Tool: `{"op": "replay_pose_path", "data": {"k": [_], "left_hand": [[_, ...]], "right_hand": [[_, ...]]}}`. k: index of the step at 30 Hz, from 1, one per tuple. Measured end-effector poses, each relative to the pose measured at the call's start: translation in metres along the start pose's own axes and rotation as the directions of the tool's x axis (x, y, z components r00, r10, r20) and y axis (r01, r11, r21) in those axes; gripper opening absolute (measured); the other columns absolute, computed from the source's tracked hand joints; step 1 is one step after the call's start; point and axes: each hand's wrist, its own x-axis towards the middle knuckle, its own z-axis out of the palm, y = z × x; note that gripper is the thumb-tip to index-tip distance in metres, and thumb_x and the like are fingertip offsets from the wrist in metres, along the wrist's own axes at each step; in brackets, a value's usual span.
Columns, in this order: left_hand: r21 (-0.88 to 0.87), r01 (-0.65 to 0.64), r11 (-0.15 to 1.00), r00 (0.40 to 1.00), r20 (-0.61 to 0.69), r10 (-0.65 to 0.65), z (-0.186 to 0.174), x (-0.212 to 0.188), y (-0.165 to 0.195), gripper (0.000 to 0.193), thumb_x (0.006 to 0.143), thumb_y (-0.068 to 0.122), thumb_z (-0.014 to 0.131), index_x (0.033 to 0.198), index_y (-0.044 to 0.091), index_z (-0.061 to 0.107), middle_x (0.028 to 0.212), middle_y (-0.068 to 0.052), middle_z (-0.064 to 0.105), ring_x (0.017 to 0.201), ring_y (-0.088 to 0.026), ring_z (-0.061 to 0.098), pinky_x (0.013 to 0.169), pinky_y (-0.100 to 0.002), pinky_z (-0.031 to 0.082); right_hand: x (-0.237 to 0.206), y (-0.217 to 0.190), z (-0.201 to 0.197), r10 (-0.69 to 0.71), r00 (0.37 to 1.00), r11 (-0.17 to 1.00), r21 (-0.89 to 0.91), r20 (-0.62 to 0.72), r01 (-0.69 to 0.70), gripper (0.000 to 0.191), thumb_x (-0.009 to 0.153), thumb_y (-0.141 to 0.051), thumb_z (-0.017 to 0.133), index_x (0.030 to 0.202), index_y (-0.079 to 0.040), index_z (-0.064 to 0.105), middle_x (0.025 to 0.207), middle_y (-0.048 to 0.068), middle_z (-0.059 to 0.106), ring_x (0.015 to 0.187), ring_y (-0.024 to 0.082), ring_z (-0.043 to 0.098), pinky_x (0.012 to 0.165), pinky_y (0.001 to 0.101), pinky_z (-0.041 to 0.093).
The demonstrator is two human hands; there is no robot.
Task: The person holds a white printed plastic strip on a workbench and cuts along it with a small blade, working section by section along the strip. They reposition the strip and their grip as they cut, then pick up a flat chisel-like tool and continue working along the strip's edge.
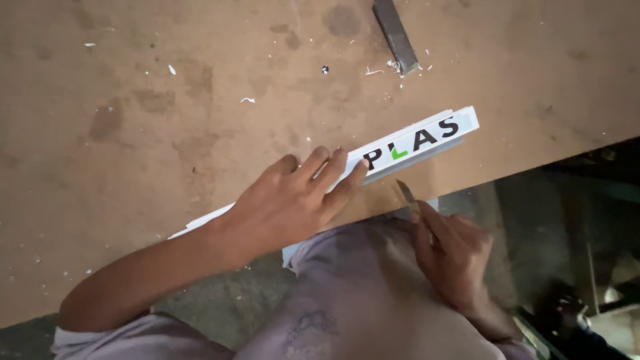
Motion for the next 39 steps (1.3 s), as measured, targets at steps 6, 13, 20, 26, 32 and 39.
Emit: {"op": "replay_pose_path", "data": {"k": [6,13,20,26,32,39], "left_hand": [[-0.300,0.100,0.949,0.993,-0.027,-0.114,-0.012,0.014,0.006,0.044,0.092,0.029,0.072,0.121,-0.004,0.067,0.103,-0.012,0.070,0.091,-0.024,0.066,0.064,-0.037,0.055],[-0.310,0.240,0.920,0.970,0.053,-0.235,0.001,0.035,0.014,0.028,0.094,0.024,0.069,0.112,0.003,0.072,0.092,-0.007,0.073,0.088,-0.025,0.070,0.067,-0.042,0.056],[-0.447,0.413,0.793,0.910,0.183,-0.371,0.005,0.045,0.011,0.024,0.088,0.029,0.068,0.103,0.012,0.079,0.099,-0.009,0.074,0.096,-0.031,0.069,0.076,-0.045,0.056],[-0.468,0.496,0.732,0.867,0.313,-0.387,-0.005,0.051,0.010,0.027,0.086,0.031,0.069,0.104,0.014,0.080,0.098,-0.008,0.074,0.095,-0.032,0.069,0.077,-0.046,0.055],[-0.510,0.440,0.739,0.897,0.282,-0.340,-0.010,0.054,0.007,0.028,0.084,0.030,0.069,0.103,0.012,0.080,0.098,-0.008,0.074,0.095,-0.031,0.069,0.078,-0.044,0.055],[-0.515,0.383,0.767,0.924,0.206,-0.323,-0.002,0.045,0.009,0.028,0.086,0.028,0.068,0.102,0.008,0.080,0.097,-0.010,0.074,0.097,-0.031,0.069,0.079,-0.043,0.055]], "right_hand": [[-0.004,0.014,0.019,-0.146,0.988,0.973,0.174,-0.058,0.154,0.017,0.090,-0.002,0.073,0.107,-0.001,0.071,0.086,0.013,0.071,0.072,0.027,0.067,0.065,0.0385,0.052],[0.009,0.017,0.021,-0.268,0.959,0.956,0.100,-0.096,0.277,0.017,0.089,0.000,0.075,0.106,-0.003,0.074,0.075,0.009,0.067,0.066,0.026,0.064,0.061,0.0397,0.050],[0.005,0.022,0.017,-0.250,0.962,0.955,0.133,-0.109,0.264,0.017,0.085,-0.003,0.074,0.102,-0.005,0.073,0.077,0.008,0.068,0.067,0.027,0.064,0.063,0.0408,0.051],[0.008,0.026,0.022,-0.204,0.971,0.967,0.131,-0.122,0.220,0.012,0.083,-0.014,0.074,0.094,-0.010,0.074,0.066,0.008,0.062,0.060,0.028,0.062,0.057,0.0426,0.050],[0.015,0.027,0.021,-0.198,0.978,0.966,0.154,-0.070,0.206,0.014,0.082,-0.017,0.075,0.094,-0.012,0.075,0.062,0.006,0.062,0.055,0.027,0.063,0.051,0.0424,0.049],[0.015,0.025,0.020,-0.227,0.967,0.959,0.145,-0.118,0.243,0.015,0.080,-0.017,0.076,0.094,-0.013,0.076,0.060,0.006,0.061,0.052,0.026,0.062,0.049,0.0416,0.049]]}}
